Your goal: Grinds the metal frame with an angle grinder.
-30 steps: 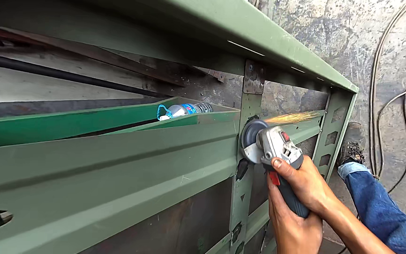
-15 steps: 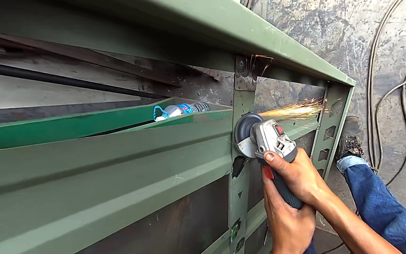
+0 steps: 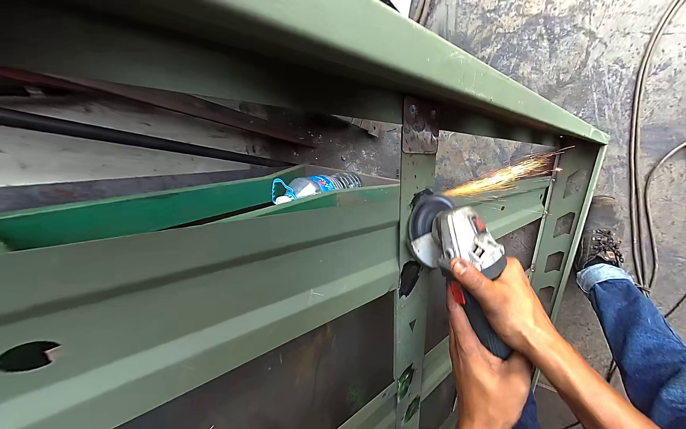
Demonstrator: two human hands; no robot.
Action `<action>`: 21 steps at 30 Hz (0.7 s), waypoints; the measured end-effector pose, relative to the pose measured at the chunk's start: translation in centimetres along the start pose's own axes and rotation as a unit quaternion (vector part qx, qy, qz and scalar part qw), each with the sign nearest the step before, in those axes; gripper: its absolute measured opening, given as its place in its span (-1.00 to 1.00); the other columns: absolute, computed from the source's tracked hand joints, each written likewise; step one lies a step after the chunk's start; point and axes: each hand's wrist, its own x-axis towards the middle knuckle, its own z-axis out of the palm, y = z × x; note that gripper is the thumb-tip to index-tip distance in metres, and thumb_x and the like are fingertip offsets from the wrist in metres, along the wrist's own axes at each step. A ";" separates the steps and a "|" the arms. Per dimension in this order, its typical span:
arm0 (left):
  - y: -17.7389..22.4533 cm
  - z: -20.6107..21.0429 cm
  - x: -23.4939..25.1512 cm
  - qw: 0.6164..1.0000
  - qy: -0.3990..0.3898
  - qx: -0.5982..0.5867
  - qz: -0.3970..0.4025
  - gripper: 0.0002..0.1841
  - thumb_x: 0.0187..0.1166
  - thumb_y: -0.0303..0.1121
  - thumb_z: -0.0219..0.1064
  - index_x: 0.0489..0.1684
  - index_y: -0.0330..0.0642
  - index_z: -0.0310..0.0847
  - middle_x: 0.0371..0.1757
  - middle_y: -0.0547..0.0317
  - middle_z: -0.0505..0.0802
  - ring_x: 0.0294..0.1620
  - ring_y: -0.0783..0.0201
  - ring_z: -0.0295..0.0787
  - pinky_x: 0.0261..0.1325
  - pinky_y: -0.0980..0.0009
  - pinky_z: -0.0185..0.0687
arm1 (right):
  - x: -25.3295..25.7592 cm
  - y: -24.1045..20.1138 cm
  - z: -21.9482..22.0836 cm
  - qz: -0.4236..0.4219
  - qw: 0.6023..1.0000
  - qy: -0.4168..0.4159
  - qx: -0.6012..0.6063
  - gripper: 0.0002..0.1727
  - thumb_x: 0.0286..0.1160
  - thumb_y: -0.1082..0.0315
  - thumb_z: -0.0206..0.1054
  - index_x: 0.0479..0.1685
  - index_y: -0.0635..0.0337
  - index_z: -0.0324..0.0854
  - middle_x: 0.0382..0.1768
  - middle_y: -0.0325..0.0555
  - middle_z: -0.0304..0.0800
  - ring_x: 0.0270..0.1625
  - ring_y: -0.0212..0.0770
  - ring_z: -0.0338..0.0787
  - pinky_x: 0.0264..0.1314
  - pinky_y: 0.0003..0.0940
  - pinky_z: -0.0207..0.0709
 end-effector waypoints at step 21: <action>0.4 0.5 0.6 1.000 0.011 -0.001 -0.003 0.27 -0.17 -0.15 0.65 0.72 -0.57 -0.03 0.51 -0.31 0.56 0.52 0.27 0.55 0.55 0.36 0.50 | 0.6 -0.4 -0.4 -0.001 1.000 -0.020 -0.012 -0.32 -0.01 -0.63 0.44 -0.48 -0.20 0.75 -0.62 -0.32 0.76 -0.54 -0.31 0.77 -0.50 -0.16 0.67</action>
